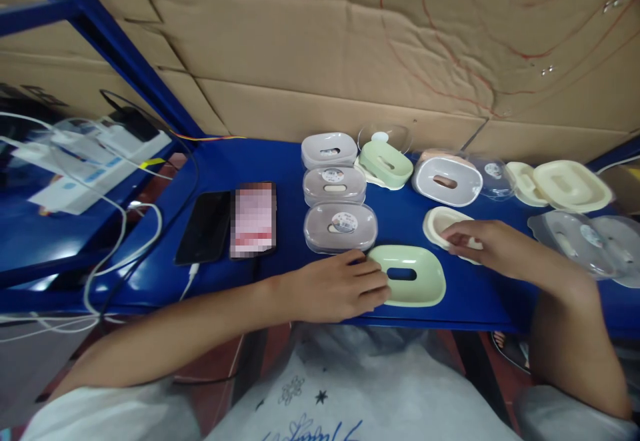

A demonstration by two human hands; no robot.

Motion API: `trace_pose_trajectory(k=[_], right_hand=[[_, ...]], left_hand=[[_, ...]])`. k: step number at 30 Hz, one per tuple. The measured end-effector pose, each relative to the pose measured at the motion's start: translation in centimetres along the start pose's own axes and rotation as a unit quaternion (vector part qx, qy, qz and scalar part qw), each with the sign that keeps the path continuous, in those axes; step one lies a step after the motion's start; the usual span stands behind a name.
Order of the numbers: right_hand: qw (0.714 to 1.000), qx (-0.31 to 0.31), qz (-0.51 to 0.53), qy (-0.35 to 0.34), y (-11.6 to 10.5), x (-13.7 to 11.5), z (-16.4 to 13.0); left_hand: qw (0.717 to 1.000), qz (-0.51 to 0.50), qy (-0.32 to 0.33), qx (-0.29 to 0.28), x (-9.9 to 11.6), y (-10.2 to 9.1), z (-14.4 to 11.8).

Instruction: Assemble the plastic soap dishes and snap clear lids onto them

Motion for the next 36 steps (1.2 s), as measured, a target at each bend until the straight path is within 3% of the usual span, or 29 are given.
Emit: trace_pose_trajectory(k=[3, 6, 9, 11, 13, 18, 24, 27, 30, 36], right_hand=[[0.994, -0.051, 0.078, -0.057, 0.4, -2.9, 0.7], [0.985, -0.064, 0.138, -0.076, 0.1, -4.5, 1.4], [0.985, -0.012, 0.157, -0.071, -0.7, -4.3, 1.7], [0.989, 0.074, 0.124, -0.042, -1.3, -3.3, 1.9], [0.989, 0.109, 0.094, -0.022, -1.3, -2.4, 2.1], [0.989, 0.053, 0.135, -0.015, 0.5, -2.2, 2.9], [0.974, 0.028, 0.223, 0.029, 1.1, -3.3, 3.2], [0.974, 0.043, 0.222, -0.021, 0.4, -3.9, 2.8], [0.977, 0.013, 0.184, -0.110, 0.2, -5.0, 2.1], [0.984, 0.053, 0.066, -0.155, 0.3, -6.9, 1.6]], left_hand=[[0.997, -0.041, -0.016, 0.061, -0.6, -0.9, -0.3], [0.986, -0.094, -0.049, 0.127, -1.4, -2.2, -0.7], [0.981, -0.091, -0.062, 0.159, -1.8, -3.0, -0.9], [0.982, -0.083, -0.056, 0.158, -1.7, -2.9, -0.9], [0.985, -0.078, -0.046, 0.145, -1.4, -2.4, -0.8], [0.993, -0.044, -0.037, 0.101, -1.1, -1.0, -0.7], [0.993, -0.039, -0.059, 0.090, -1.8, -0.6, -1.0], [0.989, -0.030, -0.101, 0.107, -2.3, -0.5, -1.1], [0.981, -0.027, -0.138, 0.132, -2.9, -0.3, -1.3], [0.981, -0.020, -0.146, 0.128, -3.6, 0.5, -1.7]])
Point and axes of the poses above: each hand's wrist, its own z-axis towards the middle knuckle, its own y-axis out of the palm, x = y × z, the point moved 4 cm from there along z, towards the middle knuckle, and after that the axes turned 6 degrees about y, right-handed, at the moved point
